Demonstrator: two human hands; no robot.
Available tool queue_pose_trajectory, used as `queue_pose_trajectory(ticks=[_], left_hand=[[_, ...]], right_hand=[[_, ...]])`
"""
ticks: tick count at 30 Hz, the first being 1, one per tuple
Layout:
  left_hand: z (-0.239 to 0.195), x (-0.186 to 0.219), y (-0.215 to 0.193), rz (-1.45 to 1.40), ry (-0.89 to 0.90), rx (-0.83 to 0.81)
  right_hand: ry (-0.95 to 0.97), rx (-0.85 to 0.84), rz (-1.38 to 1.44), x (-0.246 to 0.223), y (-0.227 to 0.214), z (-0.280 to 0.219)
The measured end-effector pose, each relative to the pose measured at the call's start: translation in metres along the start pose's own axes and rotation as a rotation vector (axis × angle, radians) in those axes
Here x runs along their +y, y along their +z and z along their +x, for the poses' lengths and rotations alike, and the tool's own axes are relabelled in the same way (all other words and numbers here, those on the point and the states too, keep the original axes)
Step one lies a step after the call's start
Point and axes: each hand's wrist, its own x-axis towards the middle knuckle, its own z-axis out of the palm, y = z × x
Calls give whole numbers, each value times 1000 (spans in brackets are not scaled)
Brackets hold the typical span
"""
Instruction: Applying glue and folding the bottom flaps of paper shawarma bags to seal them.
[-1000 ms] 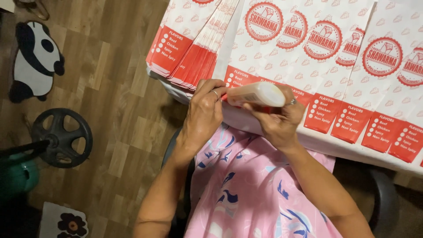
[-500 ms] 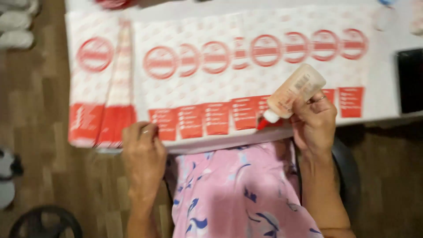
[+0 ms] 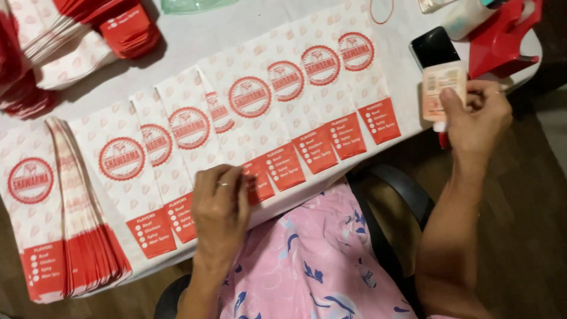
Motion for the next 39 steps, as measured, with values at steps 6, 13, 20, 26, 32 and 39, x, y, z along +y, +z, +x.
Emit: queue_pose_trajectory(ticks=[6,13,20,26,32,39], left_hand=[[30,41,64,-185,156,-78],[39,65,113,-255,285,-231],[39,85,151,-364,278,-261],[42,92,181,-394,274,-194],[41,95,207,-392,240,-180],[36,93,238,-216,313,-62]], right_hand=[[31,-117,35,-19,15,16],[32,-159,97,-15,20,40],[106,-185,129,-31,64,89],[20,-151,46,-19,106,125],[-358,-86,23,-41,57,94],[-501,-426,329,-32,8,-1]])
